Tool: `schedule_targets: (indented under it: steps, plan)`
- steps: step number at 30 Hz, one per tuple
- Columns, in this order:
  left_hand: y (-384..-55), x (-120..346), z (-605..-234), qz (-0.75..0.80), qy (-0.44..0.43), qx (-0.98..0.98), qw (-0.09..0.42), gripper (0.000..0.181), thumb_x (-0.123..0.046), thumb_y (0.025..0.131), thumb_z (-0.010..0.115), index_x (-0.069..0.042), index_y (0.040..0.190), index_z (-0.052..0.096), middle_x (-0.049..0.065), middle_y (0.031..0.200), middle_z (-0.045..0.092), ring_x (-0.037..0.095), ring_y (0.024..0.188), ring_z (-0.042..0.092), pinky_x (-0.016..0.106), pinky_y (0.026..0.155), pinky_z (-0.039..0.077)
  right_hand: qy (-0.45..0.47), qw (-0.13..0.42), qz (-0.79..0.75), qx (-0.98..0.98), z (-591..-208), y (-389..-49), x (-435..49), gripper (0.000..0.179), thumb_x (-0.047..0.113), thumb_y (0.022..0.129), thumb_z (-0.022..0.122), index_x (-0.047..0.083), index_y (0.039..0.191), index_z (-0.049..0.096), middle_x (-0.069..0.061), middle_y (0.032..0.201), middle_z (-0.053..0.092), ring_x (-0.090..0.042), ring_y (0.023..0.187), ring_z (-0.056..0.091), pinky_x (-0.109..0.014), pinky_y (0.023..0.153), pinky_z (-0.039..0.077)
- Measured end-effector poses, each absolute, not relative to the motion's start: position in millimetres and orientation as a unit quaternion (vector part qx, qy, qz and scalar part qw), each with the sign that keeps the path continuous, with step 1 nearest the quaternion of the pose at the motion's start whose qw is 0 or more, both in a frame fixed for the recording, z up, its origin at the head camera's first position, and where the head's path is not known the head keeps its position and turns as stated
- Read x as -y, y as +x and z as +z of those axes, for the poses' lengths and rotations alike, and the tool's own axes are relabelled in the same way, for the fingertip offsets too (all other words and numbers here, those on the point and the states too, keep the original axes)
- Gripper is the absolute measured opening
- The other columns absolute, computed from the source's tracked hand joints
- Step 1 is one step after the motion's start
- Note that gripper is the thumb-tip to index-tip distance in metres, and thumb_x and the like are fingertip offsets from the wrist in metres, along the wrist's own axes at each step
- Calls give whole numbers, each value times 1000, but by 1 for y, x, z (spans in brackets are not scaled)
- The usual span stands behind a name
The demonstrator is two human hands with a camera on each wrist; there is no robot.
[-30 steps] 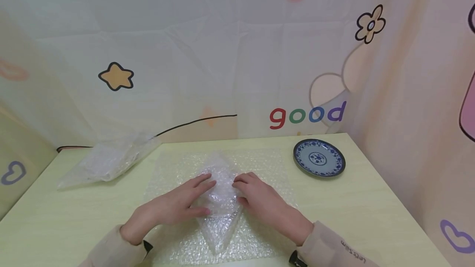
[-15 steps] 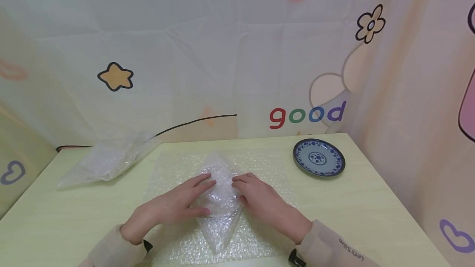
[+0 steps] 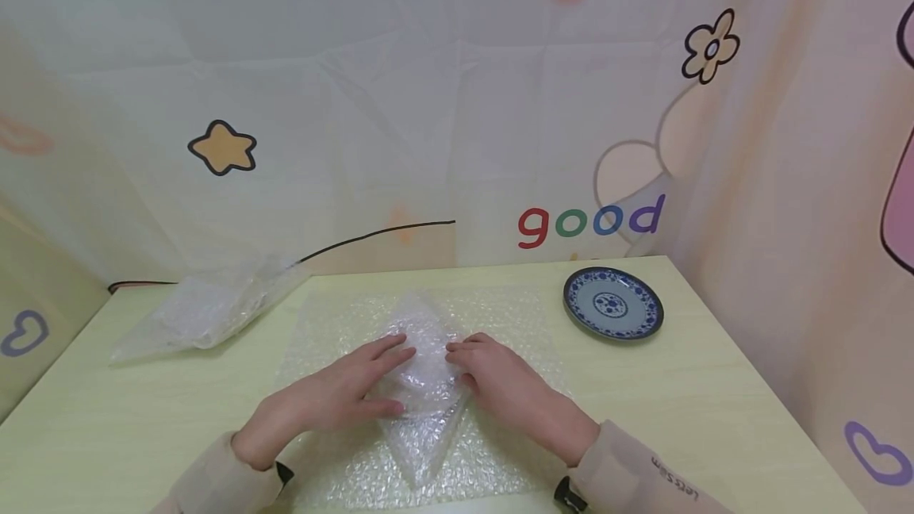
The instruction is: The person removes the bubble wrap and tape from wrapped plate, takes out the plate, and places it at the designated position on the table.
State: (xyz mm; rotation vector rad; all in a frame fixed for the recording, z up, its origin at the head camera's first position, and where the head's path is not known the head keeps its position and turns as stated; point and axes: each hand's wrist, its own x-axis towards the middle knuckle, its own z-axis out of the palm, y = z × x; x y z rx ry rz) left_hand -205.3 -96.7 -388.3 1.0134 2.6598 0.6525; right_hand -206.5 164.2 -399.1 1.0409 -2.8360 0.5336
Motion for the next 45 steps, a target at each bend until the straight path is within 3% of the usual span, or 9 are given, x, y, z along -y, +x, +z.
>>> schedule_targets:
  steps: [8,20,38,45]
  plan:
    - [-206,97,-389,220,347,-905,111,70,-31,99,71,-3,156,41,21,165,26,40,151,25,55,119,28,344,37,180,921,-398,-209,-166,35,-7,89,74,0,123,73,-12,130,69,-31,118,64,-44,100,53]
    - [-207,98,-390,217,350,-905,106,70,-30,99,71,-2,155,41,22,164,27,41,150,27,55,118,28,358,7,151,922,-393,-206,-166,38,6,92,76,-2,128,68,-15,137,64,-34,127,58,-48,105,49]
    - [-207,98,-389,214,353,-905,104,70,-30,99,71,-1,155,41,23,164,28,42,149,28,56,118,29,346,5,164,924,-396,-207,-164,36,3,90,76,-3,125,68,-16,135,64,-34,125,57,-48,105,48]
    - [-208,98,-390,208,356,-907,89,58,-22,103,64,-1,154,44,23,162,31,41,148,31,55,117,31,350,3,168,922,-395,-204,-165,37,2,92,74,-4,128,67,-17,138,62,-34,128,55,-48,107,46]
